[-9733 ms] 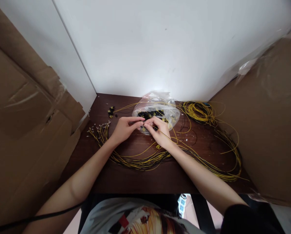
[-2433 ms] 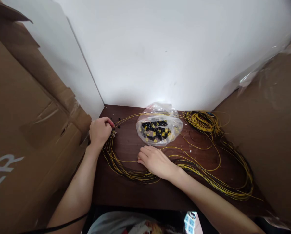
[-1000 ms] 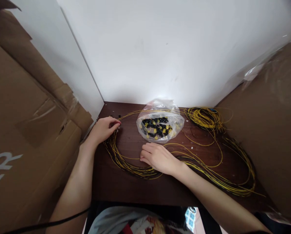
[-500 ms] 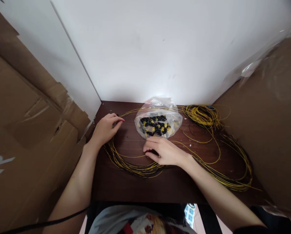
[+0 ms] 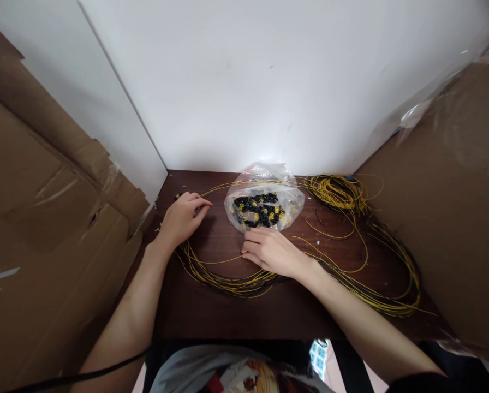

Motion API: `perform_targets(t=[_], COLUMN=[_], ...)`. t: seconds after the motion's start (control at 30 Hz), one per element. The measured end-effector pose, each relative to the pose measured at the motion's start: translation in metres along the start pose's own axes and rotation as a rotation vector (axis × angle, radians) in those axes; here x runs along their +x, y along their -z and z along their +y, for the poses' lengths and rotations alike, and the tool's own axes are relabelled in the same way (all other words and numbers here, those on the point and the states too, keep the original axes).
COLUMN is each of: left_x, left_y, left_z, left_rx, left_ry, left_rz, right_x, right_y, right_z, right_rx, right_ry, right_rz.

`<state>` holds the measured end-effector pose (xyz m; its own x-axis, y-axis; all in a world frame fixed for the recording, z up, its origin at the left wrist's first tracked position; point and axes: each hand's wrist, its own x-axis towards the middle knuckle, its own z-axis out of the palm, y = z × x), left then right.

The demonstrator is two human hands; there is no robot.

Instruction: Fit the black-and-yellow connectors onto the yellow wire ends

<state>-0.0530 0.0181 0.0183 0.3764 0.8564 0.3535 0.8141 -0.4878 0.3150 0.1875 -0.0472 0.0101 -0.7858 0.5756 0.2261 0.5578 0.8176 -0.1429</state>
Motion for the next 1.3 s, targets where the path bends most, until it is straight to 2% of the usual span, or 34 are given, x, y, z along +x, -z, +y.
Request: perform_targets(t=[0.13,0.3,0.4,0.8,1.0,1.17,1.3], left_x=[0.001,0.001,0.001,0.000,0.002,0.002,0.001], left_y=[-0.004,-0.010,-0.010,-0.012,-0.013,-0.010,-0.005], left_z=[0.006,0.010,0.009,0.011,0.016,0.018,0.019], left_rx=[-0.031,-0.089,-0.079,-0.066,-0.233,-0.340,-0.391], left_ry=[-0.050,-0.112,-0.124,-0.126,-0.126,-0.061,-0.002], left_rz=[-0.025,-0.093,-0.103,-0.125,-0.133,-0.253,-0.327], right_x=[0.000,-0.006,-0.009,-0.011,-0.009,-0.008,-0.007], right_y=[-0.001,0.012,0.019,0.019,0.015,0.017,0.018], right_z=[0.001,0.014,0.023,0.019,0.017,0.018,0.020], right_rx=[0.007,0.229,0.285,0.170,0.192,0.414,0.728], right_ry=[-0.022,-0.062,-0.111,-0.085,-0.120,-0.190,-0.287], right_rz=[0.007,-0.034,-0.039,-0.081,-0.069,0.037,0.241])
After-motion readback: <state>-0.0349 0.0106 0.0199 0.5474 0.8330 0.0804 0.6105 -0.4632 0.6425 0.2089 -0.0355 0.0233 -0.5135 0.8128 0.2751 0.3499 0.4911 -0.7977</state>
